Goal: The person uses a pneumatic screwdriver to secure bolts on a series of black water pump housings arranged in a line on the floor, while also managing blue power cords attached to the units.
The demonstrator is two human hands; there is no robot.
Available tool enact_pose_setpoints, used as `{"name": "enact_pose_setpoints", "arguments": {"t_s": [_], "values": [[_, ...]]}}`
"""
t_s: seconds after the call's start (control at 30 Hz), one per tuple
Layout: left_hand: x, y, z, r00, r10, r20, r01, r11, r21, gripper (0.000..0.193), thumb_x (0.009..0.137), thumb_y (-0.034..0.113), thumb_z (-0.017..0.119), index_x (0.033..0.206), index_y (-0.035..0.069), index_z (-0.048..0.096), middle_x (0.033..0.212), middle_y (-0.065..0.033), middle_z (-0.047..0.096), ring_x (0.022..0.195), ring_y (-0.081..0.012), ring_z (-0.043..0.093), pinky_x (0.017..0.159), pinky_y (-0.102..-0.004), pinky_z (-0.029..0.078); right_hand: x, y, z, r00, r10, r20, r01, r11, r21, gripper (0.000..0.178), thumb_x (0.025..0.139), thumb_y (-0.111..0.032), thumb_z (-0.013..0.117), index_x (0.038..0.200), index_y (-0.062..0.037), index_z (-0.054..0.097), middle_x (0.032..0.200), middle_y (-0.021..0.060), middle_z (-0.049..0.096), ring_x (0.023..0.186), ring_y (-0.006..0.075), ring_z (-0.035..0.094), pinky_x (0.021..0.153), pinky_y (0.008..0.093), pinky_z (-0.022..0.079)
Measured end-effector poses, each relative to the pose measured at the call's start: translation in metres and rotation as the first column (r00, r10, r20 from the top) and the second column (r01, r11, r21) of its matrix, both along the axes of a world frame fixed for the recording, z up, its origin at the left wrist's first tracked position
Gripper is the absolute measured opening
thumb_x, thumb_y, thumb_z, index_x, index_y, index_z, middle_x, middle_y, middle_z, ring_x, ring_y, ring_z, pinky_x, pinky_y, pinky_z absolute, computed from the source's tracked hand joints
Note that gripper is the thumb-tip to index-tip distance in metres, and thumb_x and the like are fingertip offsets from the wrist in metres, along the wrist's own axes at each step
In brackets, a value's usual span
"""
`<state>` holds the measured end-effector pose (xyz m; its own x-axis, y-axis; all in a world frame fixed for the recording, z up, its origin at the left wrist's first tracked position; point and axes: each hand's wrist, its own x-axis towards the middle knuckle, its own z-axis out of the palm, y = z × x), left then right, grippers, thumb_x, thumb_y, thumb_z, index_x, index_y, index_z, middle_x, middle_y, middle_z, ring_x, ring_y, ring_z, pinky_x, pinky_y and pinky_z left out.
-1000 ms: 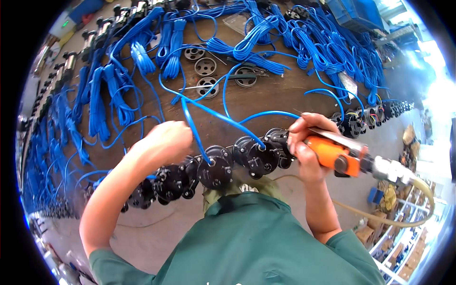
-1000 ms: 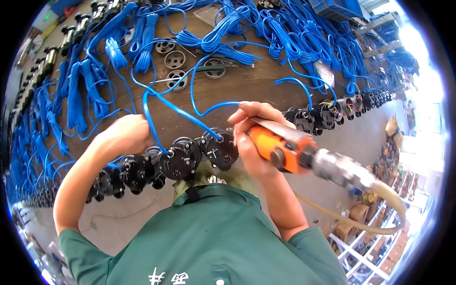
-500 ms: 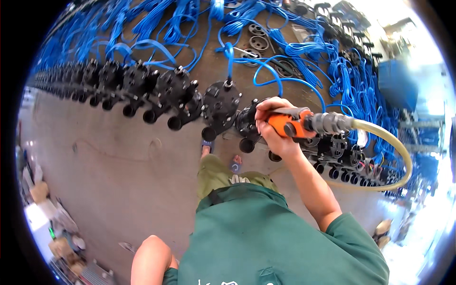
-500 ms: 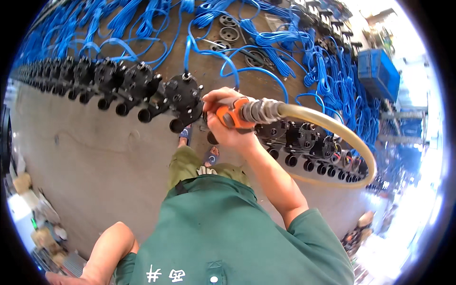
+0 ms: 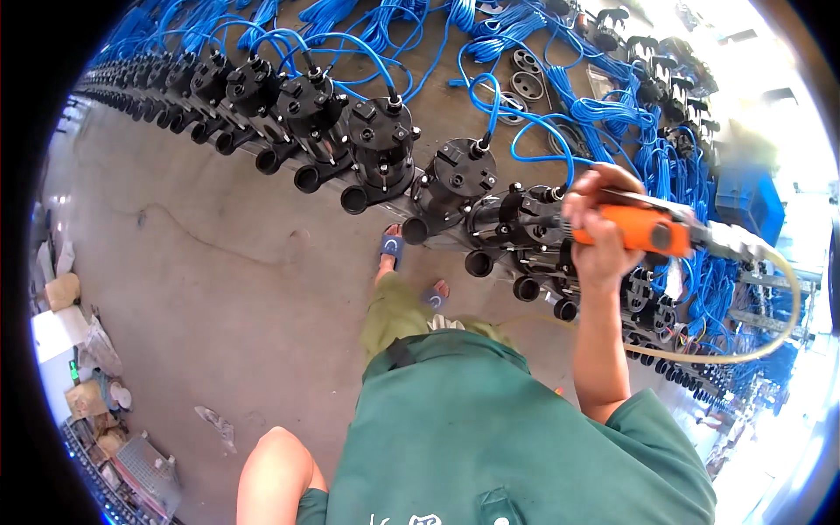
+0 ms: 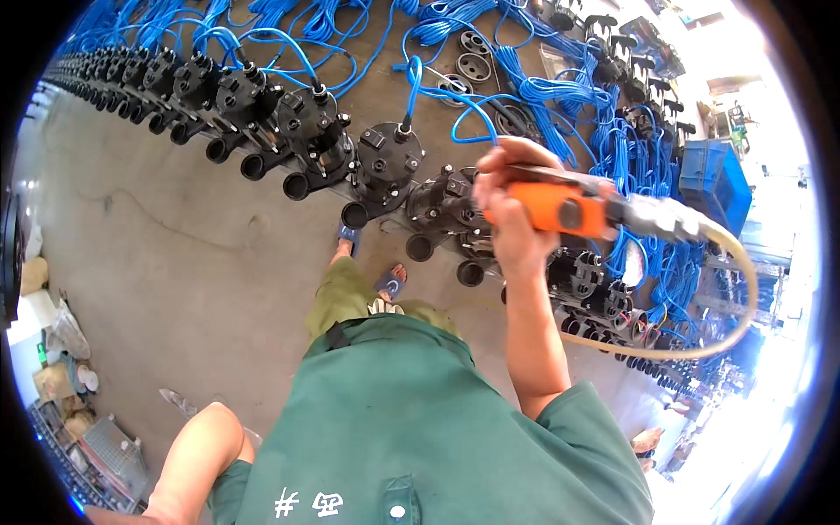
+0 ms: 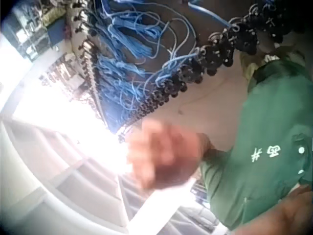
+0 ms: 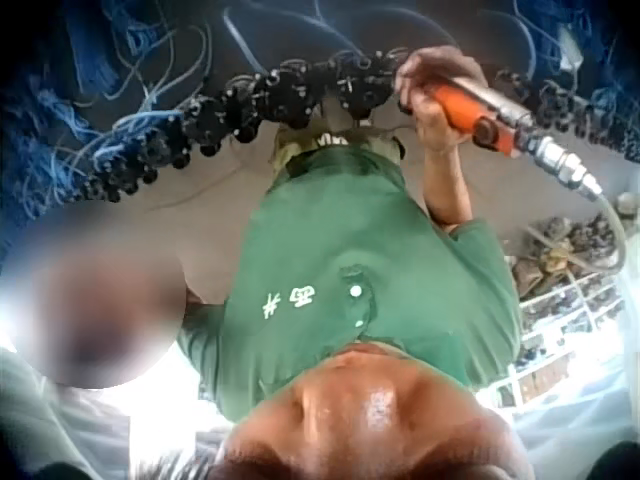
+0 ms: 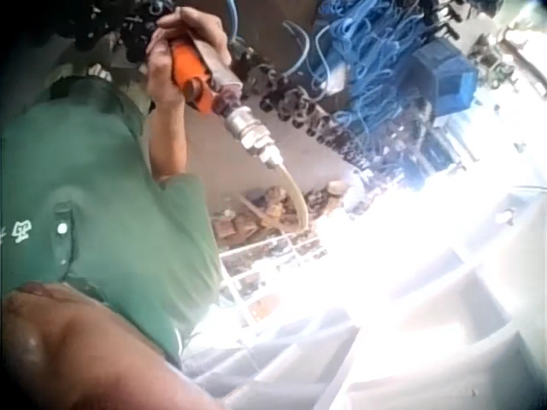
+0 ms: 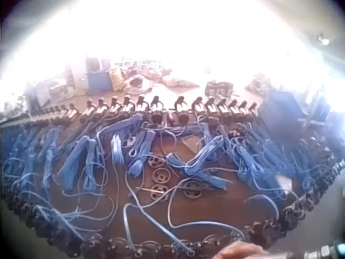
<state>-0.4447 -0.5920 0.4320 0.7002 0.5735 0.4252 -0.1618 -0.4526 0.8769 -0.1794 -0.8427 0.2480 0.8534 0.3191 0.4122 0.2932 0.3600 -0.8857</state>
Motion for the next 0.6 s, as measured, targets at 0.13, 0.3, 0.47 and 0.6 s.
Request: {"name": "enact_pose_setpoints", "arguments": {"t_s": [0.13, 0.3, 0.47, 0.6], "values": [[0.129, 0.094, -0.128, 0.516, -0.333, -0.789, 0.738, 0.641, 0.213, 0.02, 0.087, 0.019, 0.07, 0.089, 0.0, 0.072, 0.081, -0.0159, 0.07, 0.073, -0.0366, 0.065, 0.068, -0.0423, 0.052, 0.008, -0.012, 0.017, 0.987, -0.144, 0.076, 0.137, 0.987, 0.087, 0.05, 0.074, -0.006, 0.061, 0.122, 0.0065, 0.058, 0.097, 0.0168, 0.063, 0.061, 0.0137, 0.054, 0.059, 0.0302, 0.048], [0.217, 0.063, -0.334, 0.151, -0.607, -0.78, 0.979, 0.203, 0.031, 0.029, 0.089, 0.022, 0.064, 0.114, 0.009, 0.07, 0.1, -0.0191, 0.069, 0.093, -0.0413, 0.065, 0.081, -0.0511, 0.053, 0.007, -0.009, 0.013, 0.958, -0.287, 0.003, 0.287, 0.956, 0.057, 0.048, 0.073, -0.005, 0.063, 0.12, 0.0047, 0.056, 0.094, 0.0159, 0.061, 0.058, 0.0145, 0.054, 0.059, 0.032, 0.049], [0.324, 0.022, -0.252, 0.396, -0.64, -0.659, 0.916, 0.326, 0.235, 0.029, 0.092, 0.025, 0.065, 0.108, 0.002, 0.07, 0.096, -0.0151, 0.069, 0.087, -0.0307, 0.064, 0.075, -0.0429, 0.051, 0.005, -0.02, 0.005, 0.895, -0.444, -0.044, 0.446, 0.893, 0.065, 0.039, 0.078, -0.003, 0.065, 0.117, 0.004, 0.059, 0.092, 0.0155, 0.064, 0.063, 0.0141, 0.06, 0.058, 0.0275, 0.053], [0.428, 0.051, -0.102, 0.208, -0.416, -0.885, 0.973, 0.185, 0.141, 0.02, 0.081, 0.017, 0.071, 0.077, -0.002, 0.072, 0.078, -0.0154, 0.069, 0.07, -0.0283, 0.065, 0.063, -0.0406, 0.05, -0.005, -0.007, 0.01, 0.802, -0.591, -0.085, 0.593, 0.805, 0.004, 0.035, 0.079, 0.002, 0.064, 0.113, 0.004, 0.061, 0.091, 0.017, 0.064, 0.069, 0.0147, 0.063, 0.056, 0.0253, 0.055]]}}
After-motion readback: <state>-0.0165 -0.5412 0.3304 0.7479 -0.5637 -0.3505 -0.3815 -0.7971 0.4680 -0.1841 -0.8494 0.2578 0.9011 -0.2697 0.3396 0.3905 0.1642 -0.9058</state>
